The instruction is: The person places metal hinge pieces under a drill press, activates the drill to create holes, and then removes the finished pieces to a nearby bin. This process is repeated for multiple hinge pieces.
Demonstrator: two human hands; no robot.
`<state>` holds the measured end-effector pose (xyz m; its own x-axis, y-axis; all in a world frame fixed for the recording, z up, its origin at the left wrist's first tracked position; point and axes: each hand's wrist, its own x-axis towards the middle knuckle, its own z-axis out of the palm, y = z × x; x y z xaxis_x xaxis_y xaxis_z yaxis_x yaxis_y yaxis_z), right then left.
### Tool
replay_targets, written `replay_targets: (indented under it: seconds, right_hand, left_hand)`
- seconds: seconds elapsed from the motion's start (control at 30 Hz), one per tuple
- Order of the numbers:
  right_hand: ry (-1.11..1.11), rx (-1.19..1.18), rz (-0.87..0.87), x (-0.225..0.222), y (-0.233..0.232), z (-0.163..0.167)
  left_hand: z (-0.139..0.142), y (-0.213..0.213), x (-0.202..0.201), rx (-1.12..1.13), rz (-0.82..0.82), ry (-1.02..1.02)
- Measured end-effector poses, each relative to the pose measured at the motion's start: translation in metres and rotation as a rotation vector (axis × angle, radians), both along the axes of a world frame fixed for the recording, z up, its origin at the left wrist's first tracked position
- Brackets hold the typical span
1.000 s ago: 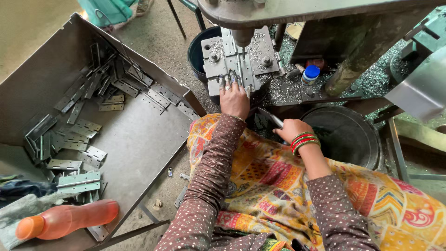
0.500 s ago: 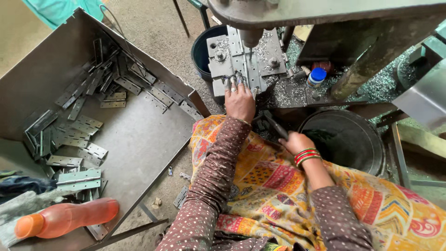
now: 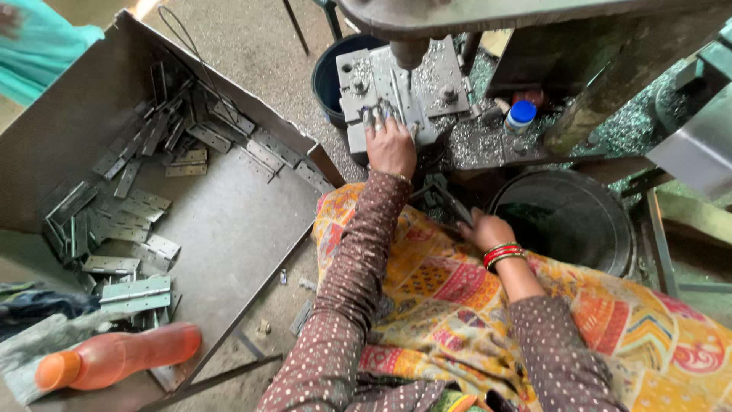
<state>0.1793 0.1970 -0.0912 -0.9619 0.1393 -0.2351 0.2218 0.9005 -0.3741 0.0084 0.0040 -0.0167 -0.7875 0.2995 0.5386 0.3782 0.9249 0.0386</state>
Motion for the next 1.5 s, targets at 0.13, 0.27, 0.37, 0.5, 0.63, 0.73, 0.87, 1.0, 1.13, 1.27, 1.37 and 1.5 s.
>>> replay_targets:
  seconds: [0.13, 0.27, 0.37, 0.5, 0.63, 0.73, 0.87, 1.0, 1.13, 1.27, 1.37, 1.5]
  right_hand:
    - [-0.179, 0.058, -0.012, -0.019, 0.007, 0.030]
    - [-0.091, 0.114, 0.043, -0.026, 0.008, 0.049]
    - [-0.040, 0.037, -0.001, -0.016, 0.005, 0.037]
    - [-0.033, 0.036, -0.015, -0.006, 0.005, 0.018]
    - [-0.189, -0.012, -0.036, -0.017, 0.008, 0.026]
    - [-0.119, 0.076, 0.014, -0.029, 0.010, 0.042]
    - [-0.180, 0.051, -0.001, -0.028, 0.008, 0.043]
    - [-0.077, -0.004, -0.034, -0.006, 0.002, 0.017]
    - [-0.017, -0.029, -0.004, 0.002, 0.000, 0.009]
    - [-0.101, -0.019, -0.018, -0.012, 0.004, 0.029]
    - [-0.160, 0.076, -0.012, -0.024, 0.007, 0.049]
    - [-0.157, 0.071, -0.035, -0.019, 0.005, 0.040]
  left_hand:
    - [-0.003, 0.006, -0.011, -0.105, 0.084, 0.038]
    - [-0.003, 0.011, -0.038, -0.123, 0.071, -0.305]
    - [-0.001, 0.010, -0.042, -0.143, 0.086, -0.296]
    - [0.001, 0.005, -0.034, -0.076, 0.055, -0.252]
    - [0.009, 0.004, -0.031, -0.049, 0.032, -0.315]
    - [0.013, 0.004, -0.033, -0.061, 0.039, -0.317]
    - [0.009, 0.004, -0.035, -0.076, 0.046, -0.275]
    - [0.007, 0.000, -0.036, -0.066, 0.024, -0.363]
    - [0.010, -0.007, -0.032, -0.099, -0.012, -0.263]
    - [0.017, -0.011, -0.032, -0.071, -0.031, -0.284]
    - [0.021, -0.010, -0.046, -0.058, 0.001, -0.354]
    - [0.021, -0.007, -0.067, -0.049, 0.029, -0.371]
